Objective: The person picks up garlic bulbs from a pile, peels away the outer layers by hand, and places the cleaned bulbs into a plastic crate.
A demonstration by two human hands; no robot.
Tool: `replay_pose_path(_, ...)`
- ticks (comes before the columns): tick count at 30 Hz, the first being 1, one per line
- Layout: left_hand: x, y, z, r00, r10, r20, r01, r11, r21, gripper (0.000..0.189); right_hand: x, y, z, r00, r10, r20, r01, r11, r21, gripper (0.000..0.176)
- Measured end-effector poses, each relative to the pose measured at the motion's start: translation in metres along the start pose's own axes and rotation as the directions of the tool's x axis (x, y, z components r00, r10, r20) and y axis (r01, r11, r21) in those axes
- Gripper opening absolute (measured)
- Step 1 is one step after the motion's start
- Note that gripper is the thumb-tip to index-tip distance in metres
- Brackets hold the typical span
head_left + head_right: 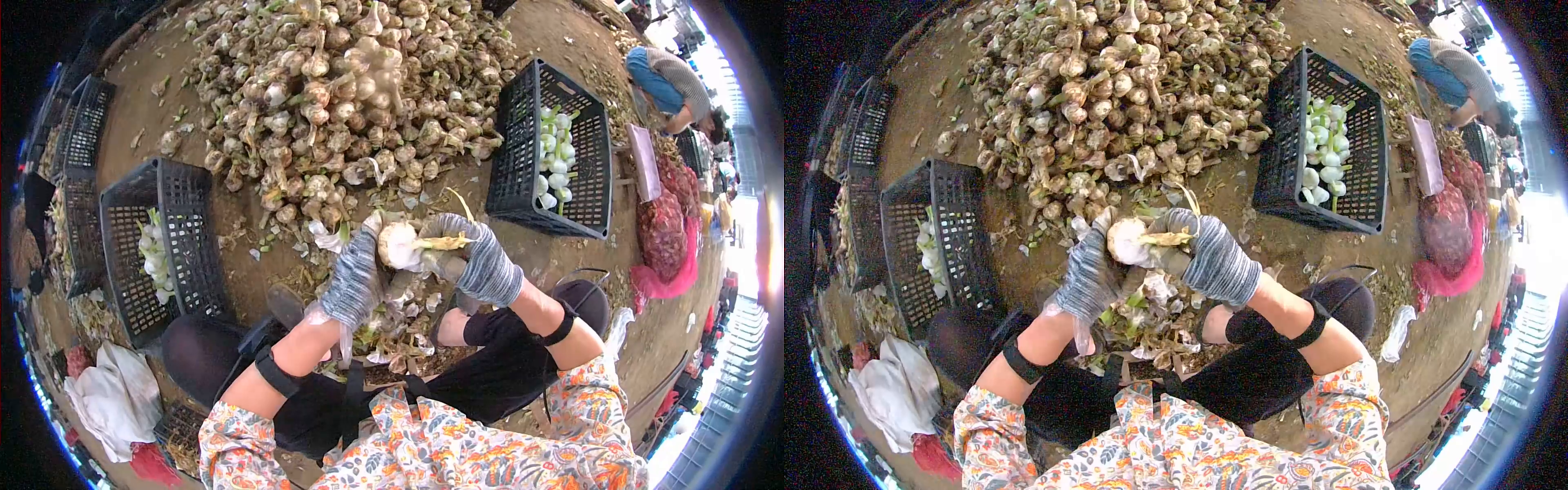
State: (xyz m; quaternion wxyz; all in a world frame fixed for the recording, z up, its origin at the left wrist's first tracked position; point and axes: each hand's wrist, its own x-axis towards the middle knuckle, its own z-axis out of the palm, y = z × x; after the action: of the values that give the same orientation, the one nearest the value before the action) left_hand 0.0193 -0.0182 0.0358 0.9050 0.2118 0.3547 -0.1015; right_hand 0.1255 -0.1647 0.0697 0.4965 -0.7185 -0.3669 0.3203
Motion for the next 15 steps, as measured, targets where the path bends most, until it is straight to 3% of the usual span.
replay_pose_path(2,-0.003,0.004,0.004,0.997,-0.073,-0.029,0.073,0.997,-0.007,0.045,0.0,-0.004,0.002,0.979,0.196,0.05,-0.201,0.97,0.139,0.025)
replay_pose_path(4,0.015,-0.013,-0.023,0.95,0.302,0.082,-0.312,0.916,0.252,0.041,0.004,-0.003,0.007,0.989,0.146,0.021,-0.147,0.96,0.236,0.024)
replay_pose_path(5,0.018,-0.017,-0.035,0.925,0.377,0.055,-0.353,0.793,0.497,0.035,0.007,-0.007,0.006,0.968,0.247,0.036,-0.244,0.906,0.345,0.023)
replay_pose_path(6,0.02,-0.022,-0.038,0.924,0.377,0.058,-0.355,0.793,0.495,0.035,0.009,-0.01,0.007,0.937,0.344,0.061,-0.334,0.83,0.447,0.023)
replay_pose_path(7,0.022,-0.027,-0.042,0.733,0.616,0.289,-0.585,0.353,0.731,0.034,0.009,-0.007,0.013,0.932,0.363,0.021,-0.329,0.817,0.473,0.023)
replay_pose_path(8,0.023,-0.03,-0.046,0.482,0.66,0.576,-0.63,-0.195,0.751,0.035,0.008,-0.005,0.02,0.931,0.364,0.019,-0.329,0.818,0.472,0.023)
replay_pose_path(9,0.012,-0.023,-0.04,0.391,0.639,0.662,-0.465,-0.483,0.742,0.042,0.006,-0.003,0.026,0.925,0.373,-0.069,-0.297,0.827,0.477,0.021)
replay_pose_path(10,0.005,-0.017,-0.029,0.395,0.637,0.662,-0.466,-0.482,0.742,0.042,0.005,-0.004,0.031,0.911,0.381,-0.156,-0.267,0.835,0.481,0.02)
replay_pose_path(11,0.0,-0.011,-0.014,0.595,0.677,0.433,-0.624,0.049,0.78,0.046,0.005,-0.01,0.031,0.907,0.386,-0.166,-0.271,0.84,0.47,0.02)
replay_pose_path(12,-0.001,-0.01,-0.002,0.797,0.553,0.241,-0.573,0.567,0.592,0.05,0.005,-0.005,0.031,0.908,0.385,-0.167,-0.27,0.84,0.471,0.02)
replay_pose_path(13,-0.004,-0.018,0.005,0.724,0.636,0.266,-0.658,0.523,0.542,0.056,0.005,0.003,0.031,0.913,0.351,-0.207,-0.223,0.855,0.469,0.022)
replay_pose_path(14,-0.005,-0.016,0.007,0.727,0.632,0.267,-0.656,0.524,0.543,0.056,0.004,0.007,0.031,0.915,0.32,-0.247,-0.177,0.867,0.466,0.024)
replay_pose_path(15,-0.005,-0.013,0.008,0.639,0.693,0.334,-0.69,0.326,0.646,0.056,0.005,-0.011,0.028,0.907,0.379,-0.185,-0.236,0.82,0.522,0.028)
